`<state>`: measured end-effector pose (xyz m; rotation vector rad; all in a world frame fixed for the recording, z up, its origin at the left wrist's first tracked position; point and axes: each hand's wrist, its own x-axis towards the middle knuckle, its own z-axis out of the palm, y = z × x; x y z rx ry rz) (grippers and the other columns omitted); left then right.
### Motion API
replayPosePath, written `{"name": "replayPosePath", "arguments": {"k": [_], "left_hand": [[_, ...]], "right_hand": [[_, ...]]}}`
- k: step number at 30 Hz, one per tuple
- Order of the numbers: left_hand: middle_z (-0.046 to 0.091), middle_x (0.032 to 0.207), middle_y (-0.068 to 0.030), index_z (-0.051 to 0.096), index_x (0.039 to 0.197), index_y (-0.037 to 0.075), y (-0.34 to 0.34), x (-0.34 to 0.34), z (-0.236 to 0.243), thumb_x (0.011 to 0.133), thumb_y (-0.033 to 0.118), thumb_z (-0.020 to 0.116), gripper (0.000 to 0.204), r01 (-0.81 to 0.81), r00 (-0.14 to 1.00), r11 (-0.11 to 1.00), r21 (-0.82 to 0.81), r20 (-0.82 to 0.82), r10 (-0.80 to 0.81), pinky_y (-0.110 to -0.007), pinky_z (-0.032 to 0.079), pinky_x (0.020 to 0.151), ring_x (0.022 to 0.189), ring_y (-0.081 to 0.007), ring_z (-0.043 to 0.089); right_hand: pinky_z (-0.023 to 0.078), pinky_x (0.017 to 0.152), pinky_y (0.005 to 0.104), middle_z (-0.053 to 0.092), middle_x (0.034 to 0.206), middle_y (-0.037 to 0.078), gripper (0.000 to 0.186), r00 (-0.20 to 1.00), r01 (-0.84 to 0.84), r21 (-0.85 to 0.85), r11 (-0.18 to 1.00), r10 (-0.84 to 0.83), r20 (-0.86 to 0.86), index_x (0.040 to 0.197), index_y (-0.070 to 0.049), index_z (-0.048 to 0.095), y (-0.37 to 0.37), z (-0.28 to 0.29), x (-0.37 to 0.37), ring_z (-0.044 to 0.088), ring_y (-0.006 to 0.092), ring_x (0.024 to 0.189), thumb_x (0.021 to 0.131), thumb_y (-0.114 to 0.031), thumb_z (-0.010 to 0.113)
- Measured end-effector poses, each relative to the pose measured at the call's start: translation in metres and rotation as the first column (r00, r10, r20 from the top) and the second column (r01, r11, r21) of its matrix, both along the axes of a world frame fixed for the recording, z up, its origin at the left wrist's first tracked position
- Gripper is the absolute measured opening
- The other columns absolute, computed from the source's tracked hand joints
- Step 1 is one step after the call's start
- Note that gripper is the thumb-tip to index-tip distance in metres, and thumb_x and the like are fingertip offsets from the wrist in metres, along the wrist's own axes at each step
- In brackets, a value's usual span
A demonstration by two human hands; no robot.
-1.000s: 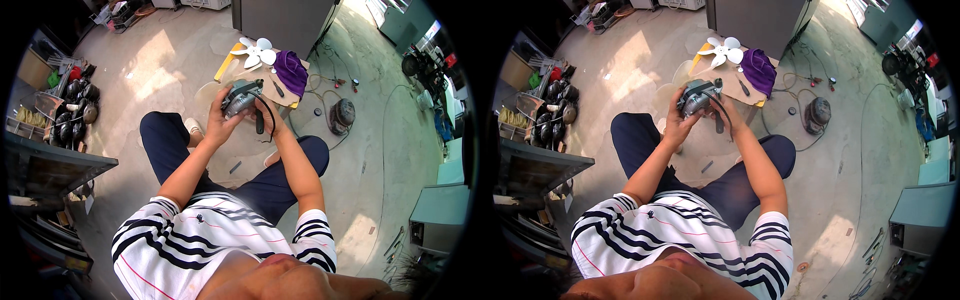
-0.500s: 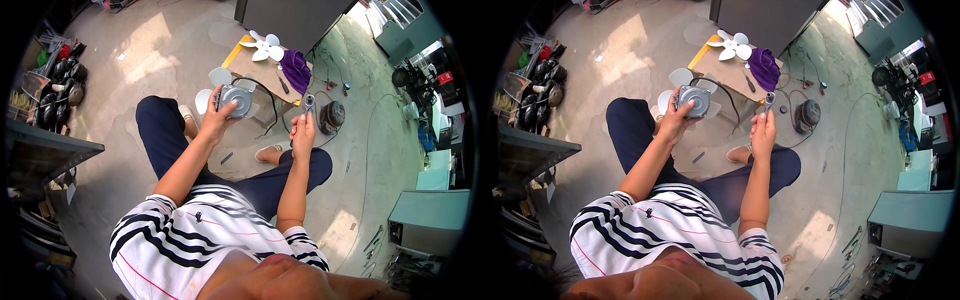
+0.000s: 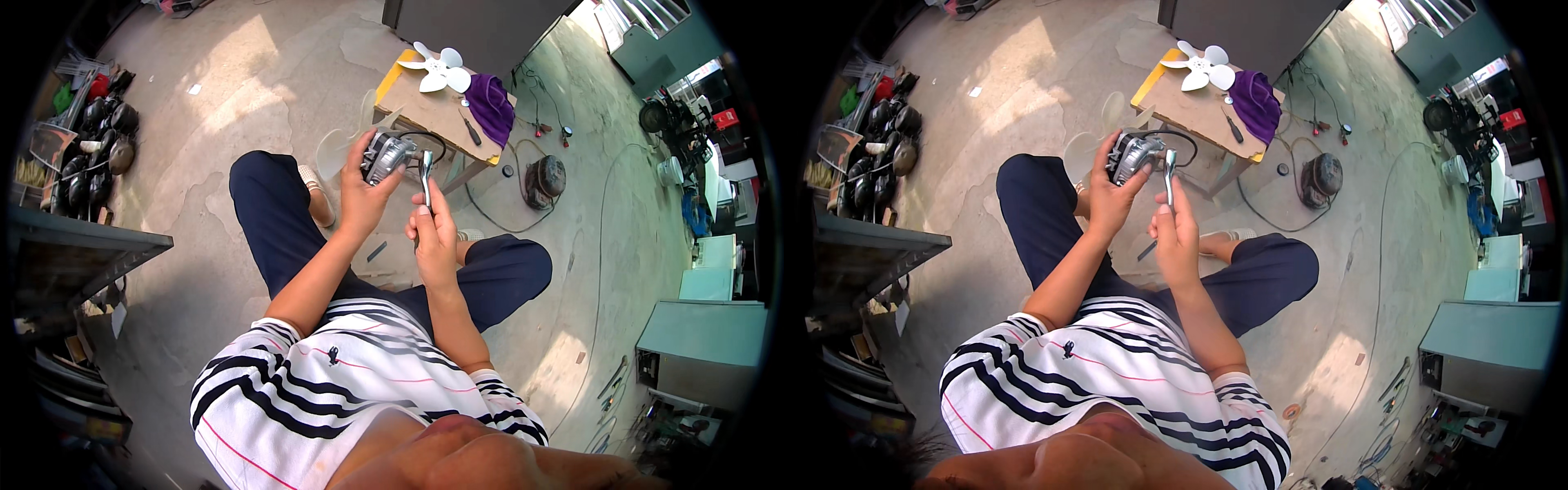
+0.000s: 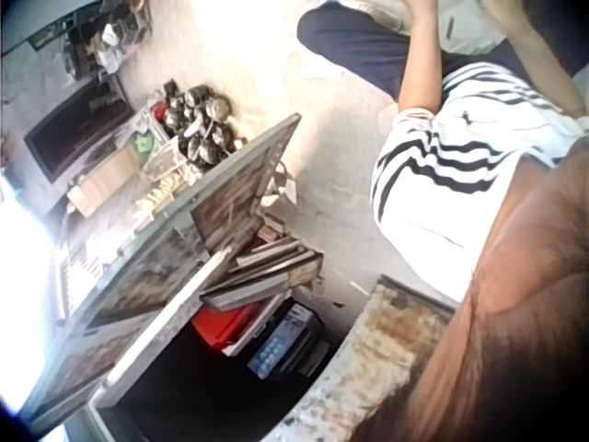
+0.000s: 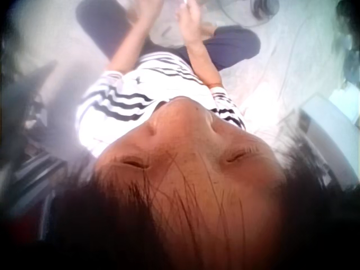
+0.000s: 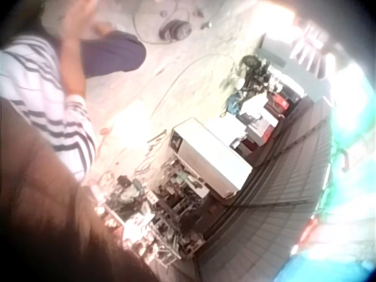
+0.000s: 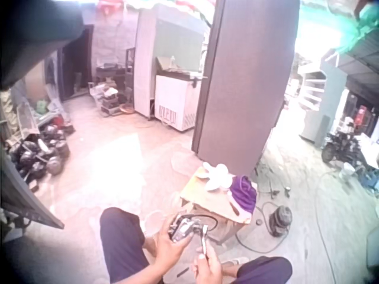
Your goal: The person manipulates a small fan motor and plastic fan blade by hand, using a screwdriver to tighten components and fitting the blades onto the shaft.
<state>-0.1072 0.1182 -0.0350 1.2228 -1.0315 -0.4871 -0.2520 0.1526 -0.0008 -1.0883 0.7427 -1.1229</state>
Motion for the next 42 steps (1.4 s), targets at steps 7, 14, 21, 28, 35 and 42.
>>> {"name": "replayPosePath", "arguments": {"k": [7, 14, 21, 28, 35, 42], "left_hand": [[0.064, 0.123, -0.0163, 0.057, 0.141, 0.011, -0.001, -0.003, -0.003, 0.076, 0.005, 0.081, 0.07, -0.139, 0.987, 0.989, -0.044, 0.079, 0.142, -0.041, 0.052, 0.092, 0.107, -0.0314, 0.065], [0.063, 0.121, -0.0152, 0.06, 0.138, 0.014, 0.006, -0.005, 0.0, 0.073, 0.005, 0.081, 0.069, -0.188, 0.946, 0.981, -0.04, 0.261, 0.191, -0.043, 0.051, 0.093, 0.108, -0.0343, 0.064], [0.061, 0.124, -0.0159, 0.061, 0.135, 0.016, 0.005, -0.001, -0.015, 0.072, 0.007, 0.082, 0.067, -0.205, 0.887, 0.978, -0.047, 0.413, 0.206, -0.046, 0.052, 0.093, 0.112, -0.0376, 0.063], [0.058, 0.126, -0.0165, 0.062, 0.135, 0.019, 0.008, 0.0, -0.015, 0.068, 0.005, 0.085, 0.073, -0.188, 0.866, 0.982, -0.031, 0.466, 0.181, -0.047, 0.05, 0.095, 0.117, -0.0398, 0.057], [0.056, 0.13, -0.0177, 0.06, 0.138, 0.024, 0.013, 0.005, -0.025, 0.064, 0.0, 0.085, 0.082, -0.125, 0.912, 0.99, 0.065, 0.401, 0.088, -0.048, 0.048, 0.098, 0.123, -0.0407, 0.05], [0.056, 0.129, -0.018, 0.06, 0.137, 0.024, 0.017, 0.005, -0.022, 0.065, 0.0, 0.086, 0.081, -0.122, 0.899, 0.991, 0.057, 0.43, 0.086, -0.048, 0.049, 0.097, 0.123, -0.041, 0.051]], "right_hand": [[0.046, 0.07, 0.0257, 0.049, 0.122, 0.008, 0.055, 0.998, 0.004, 0.047, 0.999, -0.007, 0.061, 0.159, 0.005, 0.028, 0.01, 0.002, 0.014, 0.046, 0.0086, 0.079, 0.109, -0.009, 0.043], [0.046, 0.071, 0.0262, 0.054, 0.107, 0.006, 0.054, 1.0, -0.002, 0.047, 0.999, 0.003, -0.023, 0.157, 0.007, 0.031, 0.013, 0.007, 0.021, 0.05, 0.0088, 0.077, 0.109, -0.014, 0.045], [0.051, 0.073, 0.0262, 0.061, 0.106, 0.009, 0.054, 0.986, -0.147, 0.115, 0.982, 0.155, -0.064, 0.154, 0.007, 0.034, 0.005, 0.02, 0.01, 0.058, 0.0096, 0.08, 0.11, -0.02, 0.048], [0.057, 0.074, 0.0284, 0.062, 0.128, 0.015, 0.053, 0.972, -0.172, 0.145, 0.974, 0.192, -0.135, 0.154, 0.006, 0.032, -0.005, 0.027, -0.005, 0.064, 0.0125, 0.086, 0.11, -0.019, 0.046], [0.055, 0.089, 0.0303, 0.065, 0.129, 0.016, 0.039, 0.936, -0.343, 0.269, 0.9, 0.304, 0.176, 0.141, 0.003, 0.049, -0.024, 0.025, -0.022, 0.065, 0.0137, 0.095, 0.105, -0.01, 0.048], [0.055, 0.081, 0.0352, 0.069, 0.115, 0.015, 0.035, 0.734, -0.331, -0.386, 0.861, -0.022, -0.679, 0.126, -0.003, 0.058, -0.02, 0.023, -0.018, 0.071, 0.0244, 0.093, 0.093, -0.002, 0.071]]}}
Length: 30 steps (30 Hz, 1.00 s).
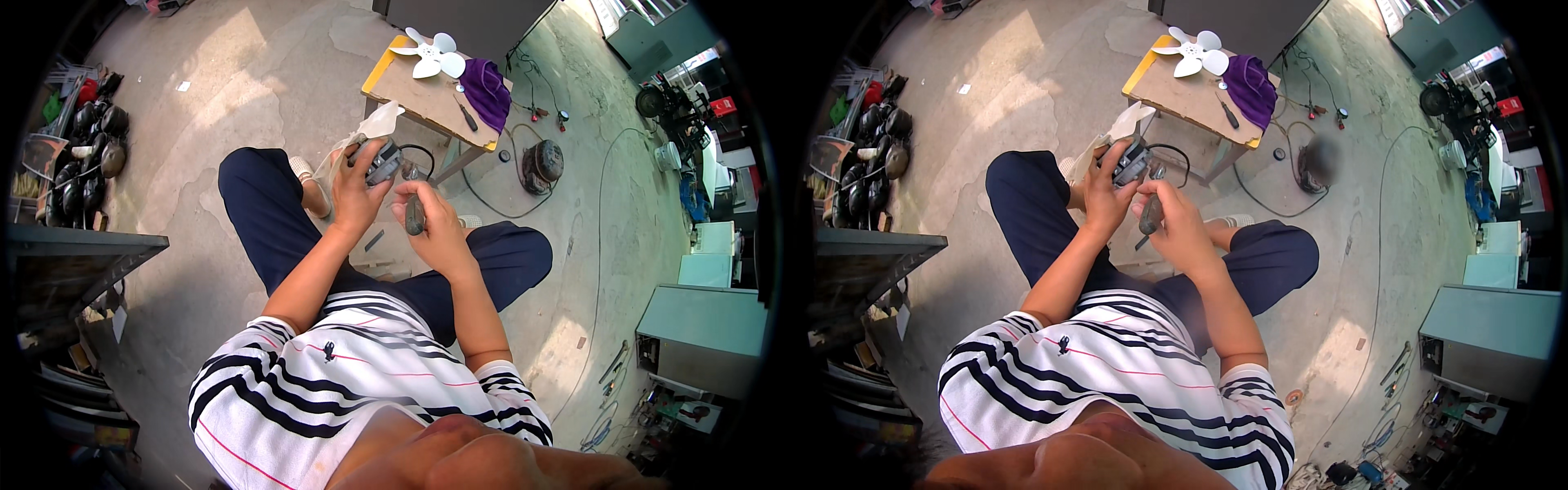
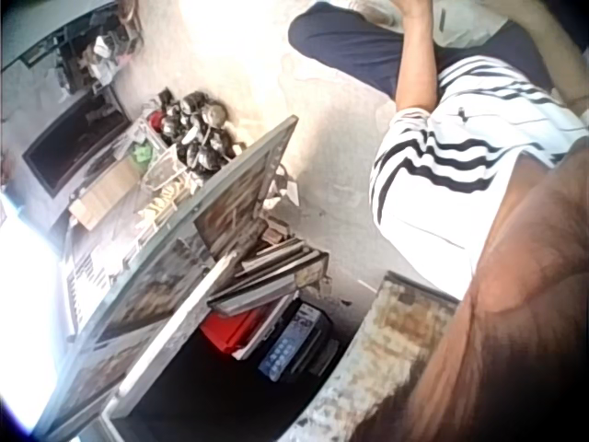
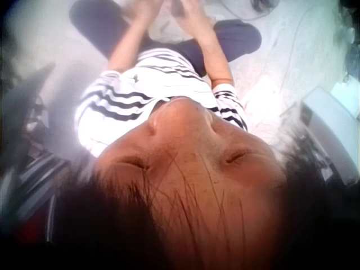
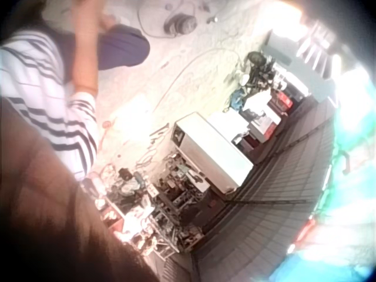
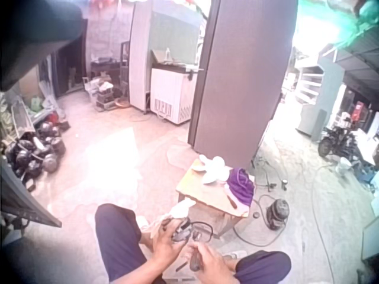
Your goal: The person manipulates a small fan motor and plastic fan blade by hand, using a screwdriver to tighten components and fitting the blades onto the shaft.
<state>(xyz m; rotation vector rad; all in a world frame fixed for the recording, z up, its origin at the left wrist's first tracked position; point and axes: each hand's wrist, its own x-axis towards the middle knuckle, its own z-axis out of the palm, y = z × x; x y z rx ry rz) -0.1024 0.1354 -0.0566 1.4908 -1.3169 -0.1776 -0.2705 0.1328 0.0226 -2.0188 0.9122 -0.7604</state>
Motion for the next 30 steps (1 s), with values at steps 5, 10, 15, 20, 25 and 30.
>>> {"name": "replayPosePath", "arguments": {"k": [5, 10, 15, 20, 25, 30], "left_hand": [[0.056, 0.129, -0.0181, 0.061, 0.137, 0.023, 0.0, 0.003, -0.007, 0.065, 0.001, 0.086, 0.079, 0.049, 0.999, 0.999, 0.02, -0.019, -0.049, -0.048, 0.048, 0.097, 0.123, -0.0411, 0.051], [0.058, 0.128, -0.0182, 0.062, 0.136, 0.021, 0.004, 0.003, -0.009, 0.067, 0.0, 0.085, 0.076, 0.109, 0.993, 0.994, 0.012, -0.055, -0.108, -0.047, 0.048, 0.097, 0.119, -0.0413, 0.054], [0.061, 0.123, -0.0169, 0.061, 0.135, 0.017, 0.009, 0.004, 0.009, 0.069, 0.0, 0.085, 0.072, 0.235, 0.961, 0.97, -0.057, -0.139, -0.241, -0.042, 0.051, 0.094, 0.112, -0.0377, 0.062], [0.063, 0.122, -0.015, 0.06, 0.135, 0.01, 0.012, 0.0, 0.022, 0.072, 0.002, 0.084, 0.068, 0.333, 0.922, 0.936, -0.112, -0.167, -0.348, -0.04, 0.051, 0.096, 0.112, -0.0333, 0.064], [0.063, 0.12, -0.0146, 0.061, 0.134, 0.01, 0.012, -0.002, 0.023, 0.072, 0.001, 0.084, 0.067, 0.296, 0.932, 0.952, -0.084, -0.192, -0.307, -0.04, 0.052, 0.093, 0.109, -0.0331, 0.064], [0.063, 0.118, -0.0159, 0.063, 0.133, 0.013, 0.012, -0.001, 0.025, 0.072, 0.0, 0.084, 0.066, 0.239, 0.962, 0.968, -0.079, -0.113, -0.247, -0.041, 0.054, 0.088, 0.106, -0.0348, 0.066]], "right_hand": [[0.054, 0.072, 0.0358, 0.07, 0.097, 0.014, 0.026, 0.988, 0.107, -0.414, 0.904, -0.143, -0.056, 0.116, -0.004, 0.063, -0.009, -0.002, -0.001, 0.071, 0.0288, 0.085, 0.094, -0.013, 0.075], [0.056, 0.066, 0.0388, 0.072, 0.086, 0.014, 0.021, 0.979, 0.19, -0.155, 0.969, -0.2, -0.051, 0.101, -0.005, 0.062, -0.017, 0.001, -0.012, 0.072, 0.0312, 0.077, 0.1, -0.025, 0.068], [0.05, 0.056, 0.0242, 0.071, 0.078, 0.008, 0.033, 0.892, 0.116, 0.483, 0.868, -0.305, 0.334, 0.099, -0.002, 0.062, -0.04, -0.015, -0.029, 0.066, 0.0093, 0.067, 0.108, -0.034, 0.057], [0.044, 0.051, 0.0194, 0.069, 0.08, 0.009, 0.037, 0.702, -0.229, 0.864, 0.449, -0.538, 0.466, 0.099, -0.005, 0.062, -0.053, -0.05, -0.037, 0.056, 0.0072, 0.061, 0.108, -0.04, 0.055], [0.042, 0.052, 0.0203, 0.068, 0.081, 0.01, 0.034, 0.715, -0.15, 0.767, 0.624, -0.467, 0.521, 0.103, -0.005, 0.061, -0.045, -0.035, -0.037, 0.054, 0.0071, 0.06, 0.109, -0.037, 0.054], [0.049, 0.058, 0.026, 0.07, 0.081, 0.01, 0.032, 0.912, 0.16, 0.34, 0.927, -0.271, 0.308, 0.105, -0.002, 0.059, -0.034, -0.008, -0.035, 0.064, 0.012, 0.065, 0.108, -0.033, 0.056]]}}
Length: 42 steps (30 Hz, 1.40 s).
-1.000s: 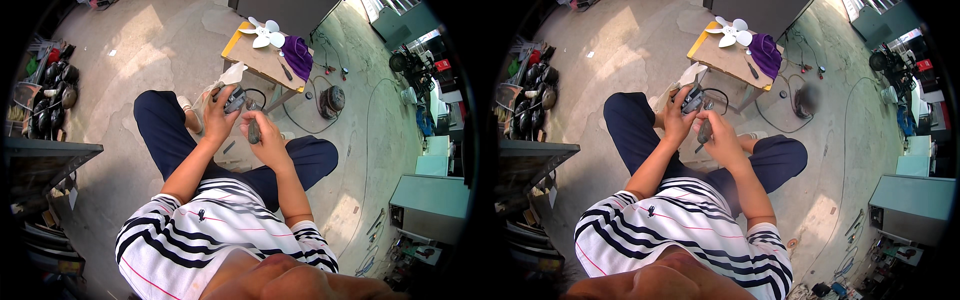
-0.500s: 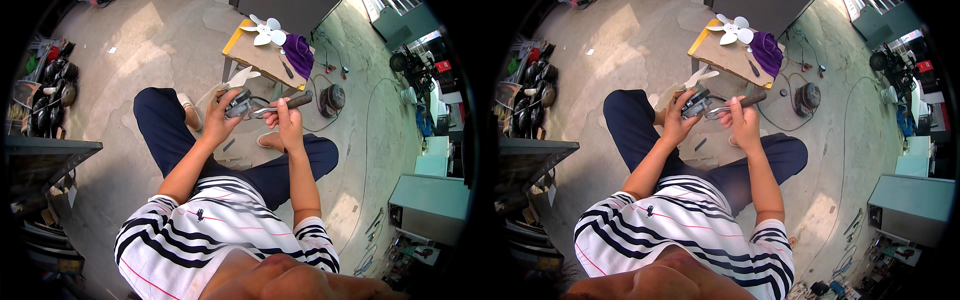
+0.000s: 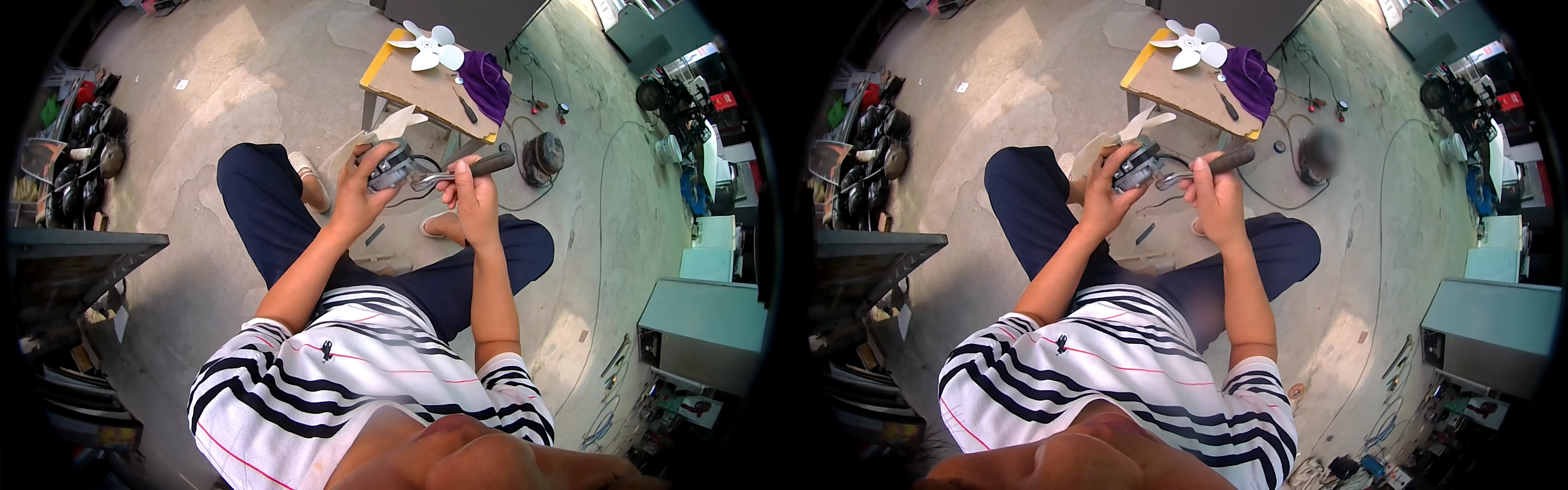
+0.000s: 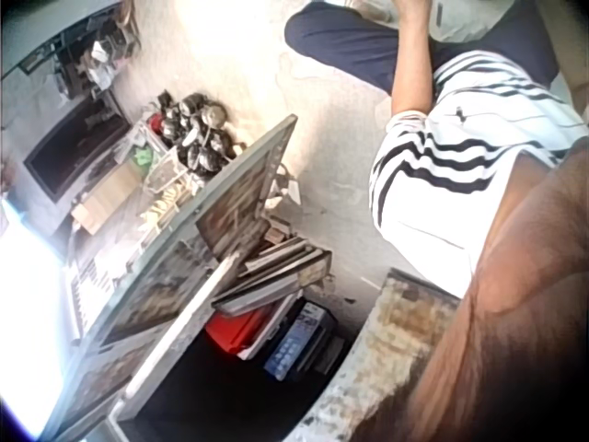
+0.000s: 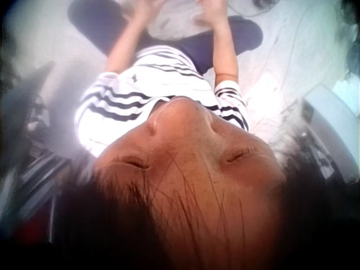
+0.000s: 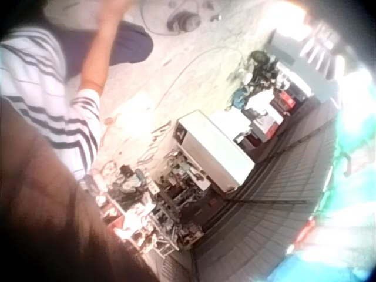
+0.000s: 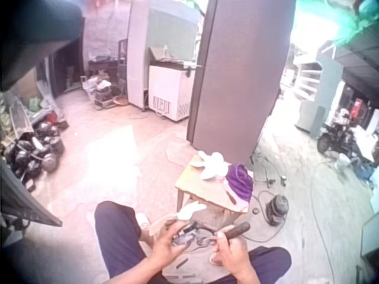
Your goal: The person manipulates a small fan motor and plastic fan blade by hand, using a screwdriver to tighten components and fitting the blades onto the shaft.
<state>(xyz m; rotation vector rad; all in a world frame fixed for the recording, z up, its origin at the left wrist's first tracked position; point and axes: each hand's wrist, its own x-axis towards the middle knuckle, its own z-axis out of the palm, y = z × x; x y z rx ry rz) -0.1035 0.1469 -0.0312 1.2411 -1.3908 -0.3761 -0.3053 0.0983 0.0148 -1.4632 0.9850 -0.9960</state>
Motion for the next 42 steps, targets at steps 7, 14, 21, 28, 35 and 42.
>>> {"name": "replayPosePath", "arguments": {"k": [7, 14, 21, 28, 35, 42], "left_hand": [[0.064, 0.119, -0.0152, 0.061, 0.136, 0.012, 0.002, -0.001, -0.007, 0.075, 0.009, 0.084, 0.065, -0.105, 0.994, 0.982, 0.154, -0.004, 0.107, -0.042, 0.048, 0.096, 0.11, -0.0346, 0.063], [0.07, 0.113, -0.0173, 0.063, 0.135, 0.012, -0.001, -0.004, -0.019, 0.076, 0.012, 0.085, 0.063, -0.049, 0.989, 0.966, 0.255, -0.122, 0.082, -0.041, 0.052, 0.093, 0.105, -0.0336, 0.066], [0.071, 0.111, -0.0088, 0.058, 0.137, 0.001, -0.003, -0.017, -0.026, 0.08, 0.009, 0.085, 0.064, 0.049, 0.957, 0.949, 0.31, -0.285, 0.044, -0.028, 0.056, 0.082, 0.096, -0.0136, 0.067], [0.071, 0.112, -0.0109, 0.056, 0.139, 0.0, -0.008, -0.02, -0.029, 0.082, 0.009, 0.083, 0.064, 0.032, 0.95, 0.952, 0.305, -0.305, 0.066, -0.028, 0.056, 0.082, 0.095, -0.0144, 0.067], [0.07, 0.112, -0.0102, 0.055, 0.141, 0.001, -0.013, -0.017, -0.038, 0.083, 0.01, 0.083, 0.065, 0.026, 0.935, 0.946, 0.323, -0.344, 0.092, -0.028, 0.057, 0.079, 0.094, -0.0139, 0.067], [0.068, 0.117, -0.01, 0.054, 0.142, 0.003, -0.011, -0.003, -0.033, 0.083, 0.012, 0.084, 0.067, 0.074, 0.848, 0.913, 0.4, -0.508, 0.154, -0.027, 0.057, 0.081, 0.099, -0.0146, 0.067]], "right_hand": [[0.056, 0.069, 0.031, 0.07, 0.092, 0.012, 0.022, 0.967, -0.117, -0.209, 0.971, 0.064, -0.247, 0.116, 0.0, 0.063, 0.015, 0.019, 0.014, 0.071, 0.0188, 0.074, 0.103, -0.018, 0.065], [0.054, 0.072, 0.0344, 0.067, 0.096, 0.013, 0.024, 0.937, -0.243, -0.28, 0.929, 0.15, -0.317, 0.122, -0.003, 0.068, -0.011, 0.012, 0.013, 0.069, 0.0234, 0.08, 0.1, -0.012, 0.064], [0.054, 0.076, 0.0423, 0.068, 0.1, 0.014, 0.028, 0.862, -0.052, -0.371, 0.927, -0.146, -0.486, 0.125, -0.006, 0.067, -0.007, -0.006, 0.025, 0.069, 0.0335, 0.087, 0.1, -0.019, 0.065], [0.054, 0.078, 0.0458, 0.068, 0.106, 0.018, 0.049, 0.887, 0.048, -0.437, 0.898, -0.24, -0.395, 0.136, 0.003, 0.057, 0.008, -0.031, 0.047, 0.07, 0.0364, 0.091, 0.096, -0.021, 0.069], [0.056, 0.08, 0.0396, 0.068, 0.109, 0.019, 0.041, 0.944, 0.208, -0.304, 0.93, -0.272, -0.186, 0.134, 0.002, 0.061, 0.013, -0.039, 0.054, 0.071, 0.0324, 0.093, 0.098, -0.016, 0.067], [0.057, 0.08, 0.0335, 0.071, 0.107, 0.016, 0.037, 0.935, 0.308, -0.385, 0.87, -0.351, -0.047, 0.132, 0.0, 0.058, 0.002, -0.033, 0.037, 0.072, 0.0243, 0.091, 0.098, -0.009, 0.069]]}}
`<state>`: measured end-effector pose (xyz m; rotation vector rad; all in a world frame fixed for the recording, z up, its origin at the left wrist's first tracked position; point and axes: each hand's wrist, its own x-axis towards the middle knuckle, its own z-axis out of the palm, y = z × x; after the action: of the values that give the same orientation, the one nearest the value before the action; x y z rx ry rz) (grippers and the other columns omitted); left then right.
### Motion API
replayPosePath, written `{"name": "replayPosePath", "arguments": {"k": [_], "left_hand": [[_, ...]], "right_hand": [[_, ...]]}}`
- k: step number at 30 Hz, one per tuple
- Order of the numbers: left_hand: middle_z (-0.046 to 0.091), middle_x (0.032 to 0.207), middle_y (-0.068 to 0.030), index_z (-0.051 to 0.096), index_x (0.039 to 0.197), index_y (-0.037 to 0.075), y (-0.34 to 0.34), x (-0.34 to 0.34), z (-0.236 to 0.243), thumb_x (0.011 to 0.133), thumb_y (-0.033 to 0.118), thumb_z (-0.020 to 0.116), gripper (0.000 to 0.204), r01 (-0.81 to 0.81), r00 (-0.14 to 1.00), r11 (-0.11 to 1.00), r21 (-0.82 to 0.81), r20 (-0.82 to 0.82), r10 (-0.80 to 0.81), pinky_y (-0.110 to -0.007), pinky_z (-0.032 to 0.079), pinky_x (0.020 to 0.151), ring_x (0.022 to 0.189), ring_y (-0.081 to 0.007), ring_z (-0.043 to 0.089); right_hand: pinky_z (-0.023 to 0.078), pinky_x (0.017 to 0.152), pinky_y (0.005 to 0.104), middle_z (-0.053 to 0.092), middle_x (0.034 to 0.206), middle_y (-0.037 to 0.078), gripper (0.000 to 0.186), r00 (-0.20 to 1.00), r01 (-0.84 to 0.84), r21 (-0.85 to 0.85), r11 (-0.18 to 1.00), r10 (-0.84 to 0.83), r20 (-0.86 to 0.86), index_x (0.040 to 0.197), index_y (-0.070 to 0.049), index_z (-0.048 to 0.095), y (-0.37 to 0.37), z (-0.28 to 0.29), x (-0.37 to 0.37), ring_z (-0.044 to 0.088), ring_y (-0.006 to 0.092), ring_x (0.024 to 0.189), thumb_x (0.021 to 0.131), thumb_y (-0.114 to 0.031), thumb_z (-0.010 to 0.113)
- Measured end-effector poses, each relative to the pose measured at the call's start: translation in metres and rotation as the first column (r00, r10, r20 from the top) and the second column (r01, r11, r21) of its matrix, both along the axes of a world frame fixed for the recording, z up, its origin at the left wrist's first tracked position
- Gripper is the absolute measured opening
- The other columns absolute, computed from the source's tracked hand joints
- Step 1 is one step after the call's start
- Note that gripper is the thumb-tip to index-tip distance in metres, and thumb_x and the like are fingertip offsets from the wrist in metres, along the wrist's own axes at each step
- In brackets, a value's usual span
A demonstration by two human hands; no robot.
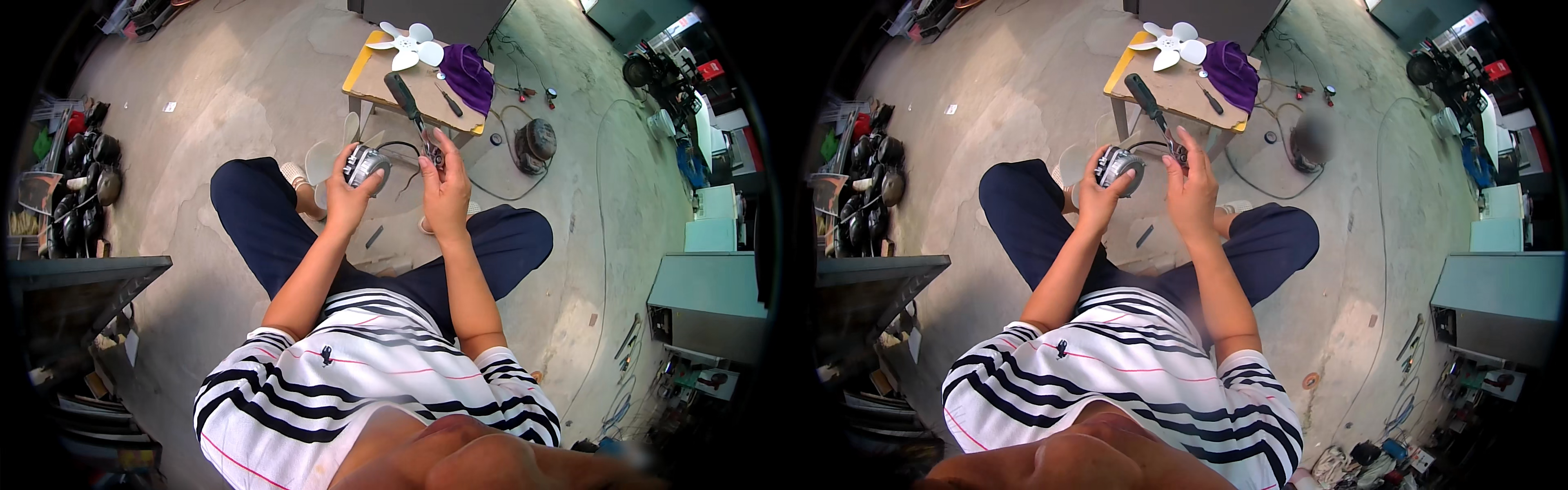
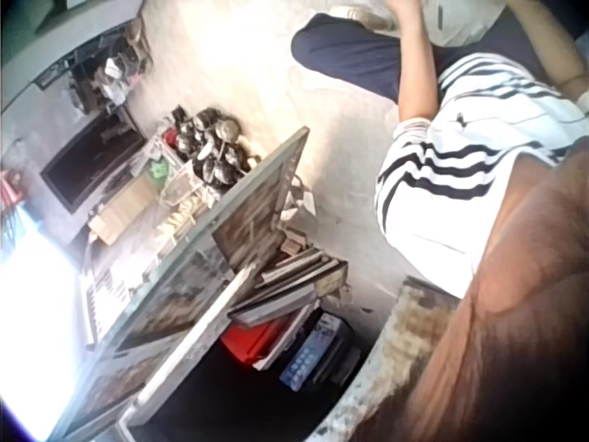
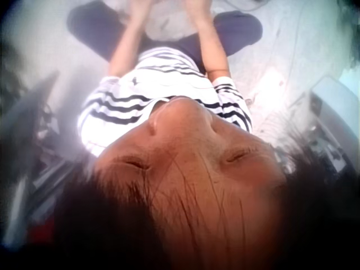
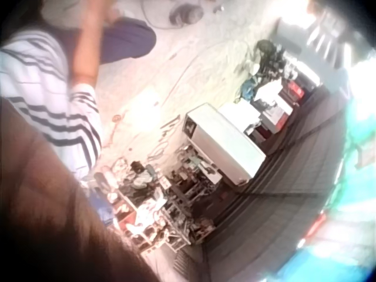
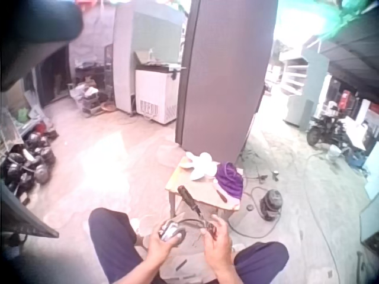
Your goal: The person manipulates a small fan motor and plastic fan blade by hand, using a screwdriver to tighten components and fitting the blades onto the shaft.
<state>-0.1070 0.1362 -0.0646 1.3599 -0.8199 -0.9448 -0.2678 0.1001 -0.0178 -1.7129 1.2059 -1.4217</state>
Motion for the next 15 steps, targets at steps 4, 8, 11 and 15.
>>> {"name": "replayPosePath", "arguments": {"k": [4, 8, 11, 15], "left_hand": [[0.067, 0.12, -0.0105, 0.051, 0.145, 0.004, 0.0, 0.005, 0.0, 0.084, 0.011, 0.084, 0.07, -0.008, 0.997, 1.0, -0.013, -0.074, 0.007, -0.029, 0.057, 0.084, 0.102, -0.0164, 0.067], [0.066, 0.122, -0.0117, 0.048, 0.147, 0.004, -0.003, 0.009, -0.006, 0.084, 0.01, 0.084, 0.072, -0.008, 0.995, 0.999, -0.046, -0.104, 0.003, -0.03, 0.058, 0.085, 0.104, -0.0177, 0.067], [0.065, 0.122, -0.0121, 0.048, 0.147, 0.004, -0.002, 0.009, -0.001, 0.084, 0.01, 0.084, 0.073, -0.012, 0.994, 0.999, -0.031, -0.112, 0.008, -0.03, 0.058, 0.085, 0.104, -0.018, 0.067], [0.065, 0.123, -0.0123, 0.047, 0.148, 0.004, -0.002, 0.011, -0.004, 0.084, 0.01, 0.084, 0.074, -0.006, 0.994, 0.999, -0.032, -0.112, 0.002, -0.03, 0.058, 0.086, 0.105, -0.0182, 0.067]], "right_hand": [[0.056, 0.082, 0.0269, 0.072, 0.106, 0.012, 0.032, 0.977, -0.088, 0.091, 0.992, 0.068, 0.201, 0.126, 0.004, 0.055, -0.004, -0.004, -0.005, 0.071, 0.015, 0.093, 0.098, -0.004, 0.069], [0.055, 0.084, 0.0233, 0.072, 0.106, 0.011, 0.027, 0.936, -0.115, 0.131, 0.985, 0.063, 0.346, 0.123, 0.005, 0.055, -0.005, -0.009, -0.003, 0.07, 0.0115, 0.096, 0.1, -0.001, 0.067], [0.056, 0.085, 0.0236, 0.071, 0.108, 0.011, 0.022, 0.882, -0.154, 0.147, 0.977, 0.069, 0.466, 0.121, 0.004, 0.057, -0.005, -0.008, -0.005, 0.071, 0.0125, 0.099, 0.101, 0.0, 0.065], [0.058, 0.087, 0.0256, 0.069, 0.112, 0.011, 0.017, 0.87, -0.184, 0.094, 0.978, 0.118, 0.479, 0.117, 0.003, 0.058, -0.007, -0.02, -0.008, 0.071, 0.0147, 0.103, 0.101, 0.001, 0.064]]}}
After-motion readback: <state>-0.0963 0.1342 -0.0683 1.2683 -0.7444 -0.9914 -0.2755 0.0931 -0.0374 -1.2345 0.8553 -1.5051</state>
